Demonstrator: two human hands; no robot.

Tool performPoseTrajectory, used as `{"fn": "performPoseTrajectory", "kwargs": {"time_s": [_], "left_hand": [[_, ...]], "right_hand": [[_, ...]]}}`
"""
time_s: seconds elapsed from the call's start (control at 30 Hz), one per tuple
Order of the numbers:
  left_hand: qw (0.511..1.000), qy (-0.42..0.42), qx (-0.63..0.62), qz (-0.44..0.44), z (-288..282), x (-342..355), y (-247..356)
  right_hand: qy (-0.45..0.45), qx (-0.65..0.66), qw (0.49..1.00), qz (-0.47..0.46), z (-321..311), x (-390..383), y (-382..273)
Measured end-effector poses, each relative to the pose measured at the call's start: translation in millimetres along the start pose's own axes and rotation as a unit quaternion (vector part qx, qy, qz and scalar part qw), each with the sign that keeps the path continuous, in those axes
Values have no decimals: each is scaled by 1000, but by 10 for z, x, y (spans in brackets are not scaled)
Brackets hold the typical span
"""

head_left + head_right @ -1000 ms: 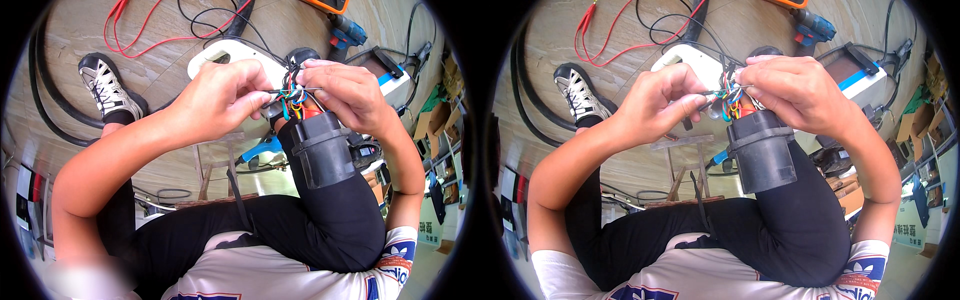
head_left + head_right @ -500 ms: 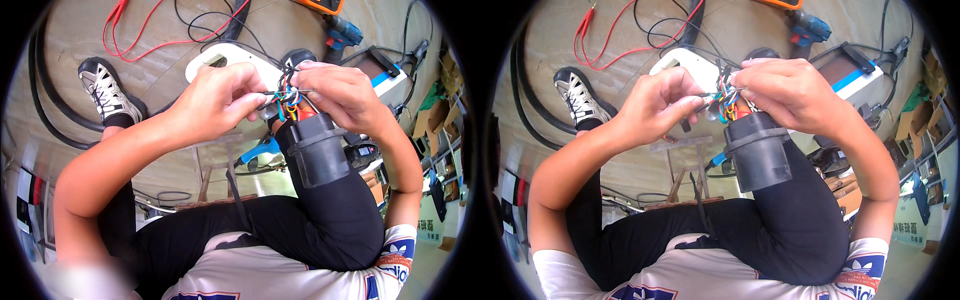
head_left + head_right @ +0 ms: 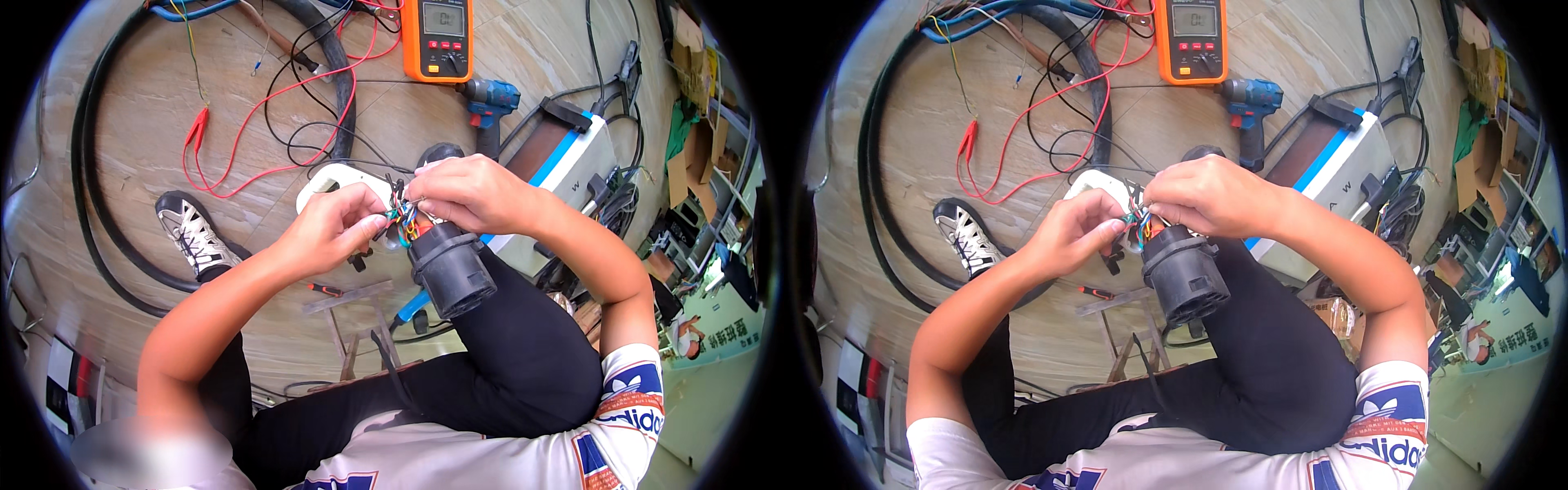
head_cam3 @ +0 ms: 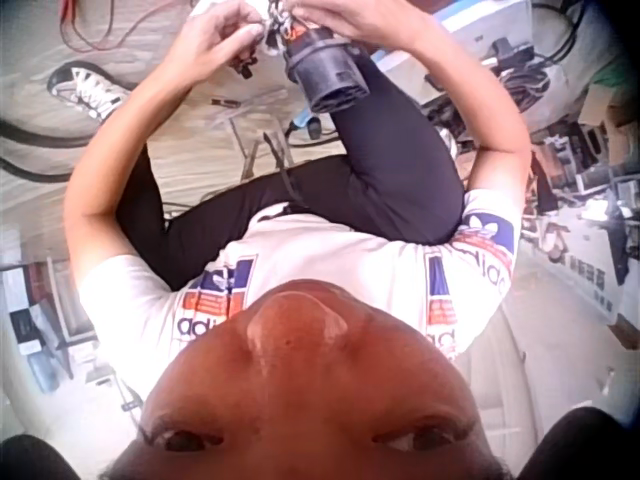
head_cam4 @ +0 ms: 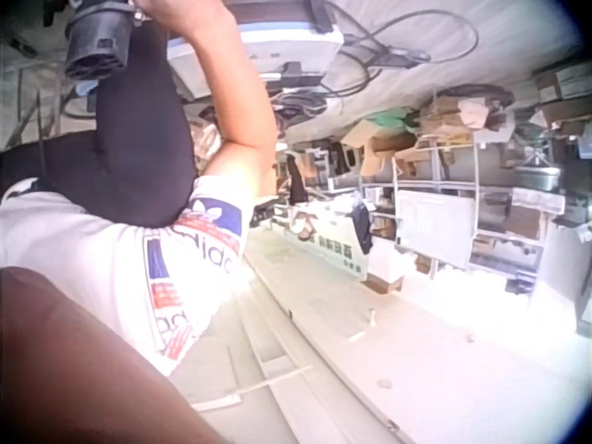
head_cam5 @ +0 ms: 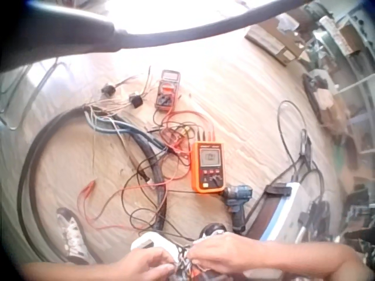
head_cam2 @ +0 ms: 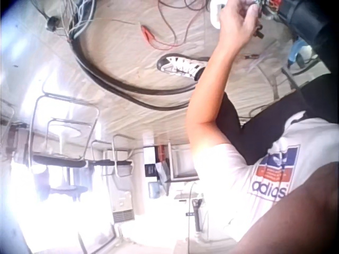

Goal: The person manipulates colored wires inside a large black connector housing, fits a black sleeve over the internal components, and checks readings on a digital multimeter.

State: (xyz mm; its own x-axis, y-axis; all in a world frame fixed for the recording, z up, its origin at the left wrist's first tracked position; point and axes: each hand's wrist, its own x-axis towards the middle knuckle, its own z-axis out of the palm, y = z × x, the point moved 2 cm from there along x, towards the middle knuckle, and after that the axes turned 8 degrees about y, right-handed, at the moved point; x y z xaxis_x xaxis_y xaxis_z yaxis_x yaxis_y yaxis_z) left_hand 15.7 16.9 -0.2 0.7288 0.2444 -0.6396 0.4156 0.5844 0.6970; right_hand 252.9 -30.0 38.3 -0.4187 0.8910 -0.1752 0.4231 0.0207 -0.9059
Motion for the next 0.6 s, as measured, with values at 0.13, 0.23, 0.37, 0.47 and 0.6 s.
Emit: {"fn": "performPoseTrajectory", "kwargs": {"time_s": [0.13, 0.23, 0.37, 0.47, 0.6], "left_hand": [[999, 24, 5, 27, -5, 2, -122], [998, 19, -24, 50, -7, 40, -106], [999, 12, -9, 35, -85, 29, -62], [999, 9, -24, 39, -72, 24, -103], [997, 35, -44, 43, -60, 22, -71]], "right_hand": [[27, 17, 999, 12, 37, 41, 16], [44, 45, 996, 59, 39, 5, 8], [58, 98, 989, 92, 83, 50, 112], [63, 183, 970, 149, 128, 3, 253], [59, 279, 935, 210, 144, 3, 504]]}}
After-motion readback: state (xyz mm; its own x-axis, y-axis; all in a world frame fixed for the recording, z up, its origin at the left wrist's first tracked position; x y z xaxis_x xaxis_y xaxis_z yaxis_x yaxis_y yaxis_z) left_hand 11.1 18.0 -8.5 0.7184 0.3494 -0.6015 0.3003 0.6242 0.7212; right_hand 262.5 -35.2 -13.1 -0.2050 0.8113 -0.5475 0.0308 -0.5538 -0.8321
